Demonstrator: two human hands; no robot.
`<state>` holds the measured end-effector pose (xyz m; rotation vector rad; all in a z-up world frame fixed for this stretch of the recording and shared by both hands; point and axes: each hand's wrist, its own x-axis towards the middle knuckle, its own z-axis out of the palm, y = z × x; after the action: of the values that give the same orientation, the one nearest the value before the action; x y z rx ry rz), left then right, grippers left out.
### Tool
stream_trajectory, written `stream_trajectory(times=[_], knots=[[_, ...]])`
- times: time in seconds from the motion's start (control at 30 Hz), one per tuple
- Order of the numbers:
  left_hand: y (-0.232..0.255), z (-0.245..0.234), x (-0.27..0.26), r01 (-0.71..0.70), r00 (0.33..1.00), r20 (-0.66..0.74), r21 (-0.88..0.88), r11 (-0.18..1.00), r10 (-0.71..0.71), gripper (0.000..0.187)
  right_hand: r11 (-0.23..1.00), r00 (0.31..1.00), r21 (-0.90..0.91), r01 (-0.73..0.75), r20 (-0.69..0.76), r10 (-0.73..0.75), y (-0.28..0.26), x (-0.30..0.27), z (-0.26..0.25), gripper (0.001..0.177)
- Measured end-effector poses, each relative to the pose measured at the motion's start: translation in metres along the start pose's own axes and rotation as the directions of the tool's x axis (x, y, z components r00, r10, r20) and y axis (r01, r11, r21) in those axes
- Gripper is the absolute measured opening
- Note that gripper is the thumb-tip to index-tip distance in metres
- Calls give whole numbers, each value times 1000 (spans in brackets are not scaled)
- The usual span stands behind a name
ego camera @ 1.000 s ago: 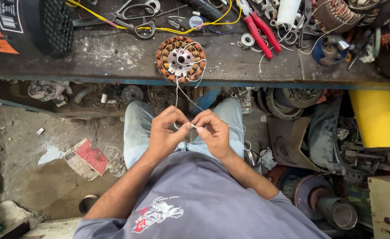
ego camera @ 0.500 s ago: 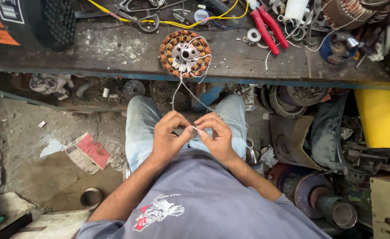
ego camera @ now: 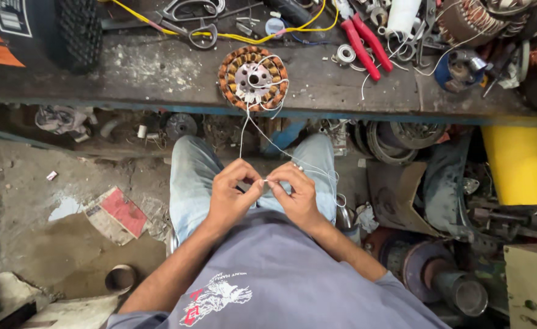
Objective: The person winds white insulated wire around the slots of a motor stator by hand, repeatedly looping and pulling the wire through the slots. The person occasionally adjusts the wire tension and repositions the stator on the workbench.
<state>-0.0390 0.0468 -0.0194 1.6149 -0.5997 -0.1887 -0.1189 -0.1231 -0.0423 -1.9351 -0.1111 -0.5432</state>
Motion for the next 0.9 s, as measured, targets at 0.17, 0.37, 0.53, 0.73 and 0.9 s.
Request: stream_trajectory(times=[0.17,0.37,0.53,0.73,0.9], knots=[[1,-2,0,52,998,-16,-39,998,-53,9,971,985,193,-139,-72,155,-15,4,6,32],[-5,-4,-6,69,997,-16,-83,994,-71,10,993,999,-113,-44,-20,42,-17,6,4,17],[-3,-11,-5,71,993,-90,-96,993,-79,9,830,960,513,-218,-42,278,-13,7,0,8],[-15,-9,-7,94,995,-15,-291,952,-102,10,466,954,835,-292,218,208,-1,0,-11,9],[-38,-2,-13,124,989,-33,-349,929,-145,10,662,912,637,-395,183,367,6,-12,-8,8]])
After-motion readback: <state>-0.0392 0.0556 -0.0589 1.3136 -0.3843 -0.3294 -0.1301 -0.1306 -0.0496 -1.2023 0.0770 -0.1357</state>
